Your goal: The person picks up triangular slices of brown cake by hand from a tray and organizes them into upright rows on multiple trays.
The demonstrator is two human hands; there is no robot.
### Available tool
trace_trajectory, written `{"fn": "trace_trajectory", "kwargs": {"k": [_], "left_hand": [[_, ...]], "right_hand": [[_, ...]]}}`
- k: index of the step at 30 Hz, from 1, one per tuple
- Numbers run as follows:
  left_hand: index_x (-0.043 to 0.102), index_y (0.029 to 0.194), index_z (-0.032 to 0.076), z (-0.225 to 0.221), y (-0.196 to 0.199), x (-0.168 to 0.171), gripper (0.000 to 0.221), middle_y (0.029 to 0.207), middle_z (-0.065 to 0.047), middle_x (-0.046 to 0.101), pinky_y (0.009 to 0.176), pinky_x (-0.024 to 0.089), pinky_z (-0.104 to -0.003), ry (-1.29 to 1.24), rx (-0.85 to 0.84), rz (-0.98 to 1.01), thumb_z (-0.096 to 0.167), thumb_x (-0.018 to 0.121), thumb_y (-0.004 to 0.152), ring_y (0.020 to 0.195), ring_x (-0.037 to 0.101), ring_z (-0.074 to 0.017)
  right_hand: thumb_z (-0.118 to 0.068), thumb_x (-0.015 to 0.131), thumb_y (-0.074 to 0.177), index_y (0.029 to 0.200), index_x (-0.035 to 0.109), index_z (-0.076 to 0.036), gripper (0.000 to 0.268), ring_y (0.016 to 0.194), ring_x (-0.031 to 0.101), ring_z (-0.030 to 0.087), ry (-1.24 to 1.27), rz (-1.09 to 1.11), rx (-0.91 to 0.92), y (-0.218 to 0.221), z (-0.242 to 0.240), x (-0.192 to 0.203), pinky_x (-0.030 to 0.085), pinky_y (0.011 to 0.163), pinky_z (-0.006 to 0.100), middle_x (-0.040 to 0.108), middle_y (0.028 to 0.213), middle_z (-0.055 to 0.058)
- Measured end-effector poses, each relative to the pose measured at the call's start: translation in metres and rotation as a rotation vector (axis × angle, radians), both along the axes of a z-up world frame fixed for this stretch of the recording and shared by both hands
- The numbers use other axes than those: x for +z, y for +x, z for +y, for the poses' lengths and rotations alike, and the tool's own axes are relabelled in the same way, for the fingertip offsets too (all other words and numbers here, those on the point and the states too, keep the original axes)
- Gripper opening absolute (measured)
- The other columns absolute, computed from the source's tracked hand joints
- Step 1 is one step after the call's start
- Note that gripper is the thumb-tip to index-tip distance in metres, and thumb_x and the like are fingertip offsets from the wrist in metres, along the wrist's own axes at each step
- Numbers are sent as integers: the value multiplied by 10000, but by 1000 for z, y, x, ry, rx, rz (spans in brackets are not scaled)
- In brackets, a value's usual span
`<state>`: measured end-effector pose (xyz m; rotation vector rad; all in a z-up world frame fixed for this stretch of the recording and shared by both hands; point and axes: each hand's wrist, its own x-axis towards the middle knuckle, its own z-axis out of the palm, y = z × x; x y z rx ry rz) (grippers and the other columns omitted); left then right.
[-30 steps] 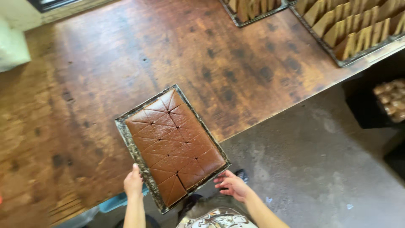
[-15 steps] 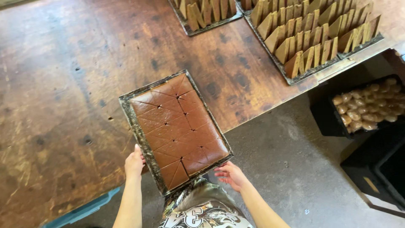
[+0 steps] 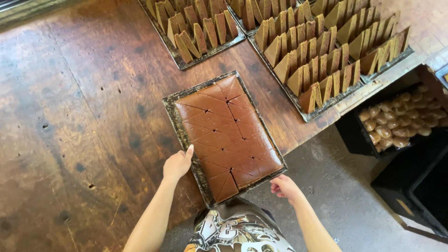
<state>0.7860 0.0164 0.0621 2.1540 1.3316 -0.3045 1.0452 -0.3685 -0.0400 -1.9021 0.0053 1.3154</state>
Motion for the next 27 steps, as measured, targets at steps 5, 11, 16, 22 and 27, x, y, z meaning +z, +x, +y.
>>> {"fn": "trace_trajectory", "kwargs": {"k": [5,11,16,22,27], "left_hand": [[723,1026,58,14,63,7,773,1097,-233,735,954,523,-513,20,2,-25,689,278,1005,1086,685,-408],[659,1041,51,24,116,-12,486,1068,-204,720,896,518,-545,98,25,-119,446,377,1049,1024,675,-420],[640,1046,62,18,145,-20,312,1080,-175,714,897,526,-530,175,81,-176,325,475,1023,1029,680,-395],[636,1052,84,6,174,-16,267,1085,-168,708,876,520,-539,159,269,-206,321,519,1014,1028,669,-404],[651,1003,86,-1,179,3,326,1046,-166,729,866,534,-531,97,385,-96,393,543,998,1012,685,-398]], "right_hand": [[-257,663,891,931,628,-102,164,685,688,157,27,102,-114,60,19,23,489,576,304,687,779,22],[-219,658,891,928,671,-64,160,660,693,168,-70,133,-29,134,46,44,454,518,284,721,765,57],[-255,628,902,937,688,-69,199,646,690,169,-99,150,-45,189,62,60,459,517,275,714,776,64],[-235,642,898,920,654,-85,152,676,694,173,-59,209,191,231,75,86,498,527,287,731,773,77],[-145,626,894,977,675,-107,104,754,739,138,-75,261,591,236,90,116,542,607,281,774,860,48]]}}
